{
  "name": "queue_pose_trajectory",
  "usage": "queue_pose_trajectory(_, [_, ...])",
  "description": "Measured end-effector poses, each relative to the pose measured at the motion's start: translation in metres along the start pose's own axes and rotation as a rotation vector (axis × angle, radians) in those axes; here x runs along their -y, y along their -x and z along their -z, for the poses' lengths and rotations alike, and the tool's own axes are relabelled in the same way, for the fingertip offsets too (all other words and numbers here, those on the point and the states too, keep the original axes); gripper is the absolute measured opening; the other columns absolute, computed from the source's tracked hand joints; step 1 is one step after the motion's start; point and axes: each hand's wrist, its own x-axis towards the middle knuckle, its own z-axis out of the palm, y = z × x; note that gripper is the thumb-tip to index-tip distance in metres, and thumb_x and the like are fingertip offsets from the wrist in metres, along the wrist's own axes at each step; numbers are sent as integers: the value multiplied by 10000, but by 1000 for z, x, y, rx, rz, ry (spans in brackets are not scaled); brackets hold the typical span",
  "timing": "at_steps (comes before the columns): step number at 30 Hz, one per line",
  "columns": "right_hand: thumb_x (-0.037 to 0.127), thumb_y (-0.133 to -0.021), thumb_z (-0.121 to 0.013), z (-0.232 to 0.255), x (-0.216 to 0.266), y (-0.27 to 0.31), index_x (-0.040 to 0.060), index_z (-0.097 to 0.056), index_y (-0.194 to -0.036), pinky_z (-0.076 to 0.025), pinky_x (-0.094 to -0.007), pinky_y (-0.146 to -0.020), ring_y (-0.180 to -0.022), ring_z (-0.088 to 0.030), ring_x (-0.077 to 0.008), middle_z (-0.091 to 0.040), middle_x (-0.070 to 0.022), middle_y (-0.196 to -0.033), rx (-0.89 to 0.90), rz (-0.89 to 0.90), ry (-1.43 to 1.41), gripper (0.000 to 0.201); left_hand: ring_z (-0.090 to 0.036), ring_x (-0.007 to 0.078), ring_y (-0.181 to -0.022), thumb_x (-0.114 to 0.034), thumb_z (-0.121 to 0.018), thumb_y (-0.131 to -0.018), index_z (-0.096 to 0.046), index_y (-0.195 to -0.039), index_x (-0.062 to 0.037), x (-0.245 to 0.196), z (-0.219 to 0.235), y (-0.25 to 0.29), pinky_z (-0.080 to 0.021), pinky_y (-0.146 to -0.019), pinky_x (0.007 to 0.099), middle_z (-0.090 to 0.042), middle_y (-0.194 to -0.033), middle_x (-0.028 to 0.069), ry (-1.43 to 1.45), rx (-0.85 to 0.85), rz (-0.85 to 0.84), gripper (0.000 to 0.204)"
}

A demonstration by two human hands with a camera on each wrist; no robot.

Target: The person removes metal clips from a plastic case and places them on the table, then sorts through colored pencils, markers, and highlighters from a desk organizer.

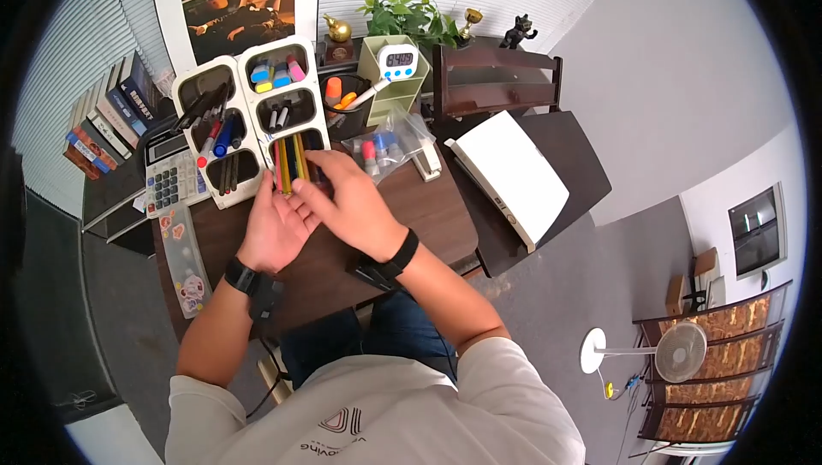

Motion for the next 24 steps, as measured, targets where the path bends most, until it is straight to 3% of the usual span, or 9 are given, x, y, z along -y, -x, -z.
queue_pose_trajectory(4, [216,-929,-774,-18,1,8,-33,-632,-1346,-521,-456,-1052,-1230,-619,-429,-628,-243,-1356,21,95,19,506,-615,251,-1255,-552,-332,-1147,-529,-1473,-127,-4,17,-13,-483,-1114,421,-627,-1374,95,28,232,8,571])
queue_pose_trajectory(6, [183,-903,-774,-22,2,9,-13,-636,-1345,-503,-472,-1077,-1250,-600,-437,-624,-229,-1368,9,167,57,503,-612,217,-1264,-491,-362,-1158,-559,-1450,-136,-5,37,-24,-487,-1109,402,-635,-1389,63,154,566,72,500])
queue_pose_trajectory(7, [181,-913,-767,-23,0,11,-3,-637,-1354,-513,-465,-1070,-1250,-609,-431,-622,-228,-1378,28,204,83,495,-624,202,-1228,-420,-372,-1166,-570,-1447,-119,-2,32,-16,-500,-1086,388,-650,-1355,49,75,264,50,457])
queue_pose_trajectory(10, [166,-913,-763,-20,6,21,13,-642,-1357,-519,-464,-1067,-1253,-621,-422,-636,-210,-1373,30,224,113,486,-618,171,-1069,-403,-390,-1159,-614,-1368,-112,1,1,3,-516,-991,359,-659,-1183,14,-52,85,10,423])
queue_pose_trajectory(14, [155,-907,-774,-4,8,43,17,-647,-1351,-518,-464,-1068,-1241,-629,-415,-662,-183,-1341,40,216,146,482,-607,153,-1035,-369,-392,-1153,-620,-1354,-110,15,0,17,-515,-968,352,-647,-1136,5,-61,106,70,399])
queue_pose_trajectory(16, [150,-900,-784,5,15,56,19,-648,-1353,-523,-463,-1060,-1242,-632,-415,-660,-180,-1342,17,215,137,491,-592,132,-1014,-353,-377,-1153,-608,-1380,-117,27,8,18,-510,-947,340,-638,-1133,-1,54,376,152,401])
queue_pose_trajectory(18, [153,-905,-794,12,15,72,16,-669,-1334,-525,-451,-1050,-1235,-646,-381,-663,-174,-1345,-21,192,108,468,-583,124,-960,-361,-393,-1155,-591,-1401,-128,41,-4,31,-513,-914,338,-635,-1109,-10,18,364,175,392])
queue_pose_trajectory(21, [169,-969,-750,22,9,99,0,-696,-1258,-526,-394,-1012,-1169,-676,-316,-673,-168,-1320,-14,-17,-262,339,-541,111,-829,-404,-406,-1161,-566,-1447,-132,48,-41,49,-480,-832,313,-584,-996,-30,-9,-54,218,425])
queue_pose_trajectory(24, [151,-1017,-699,24,-8,113,-8,-702,-1243,-529,-373,-999,-1147,-679,-267,-690,-163,-1297,-216,-105,-361,277,-523,95,-803,-425,-412,-1159,-542,-1461,-177,56,-25,54,-465,-794,300,-545,-959,-38,-16,173,259,412])
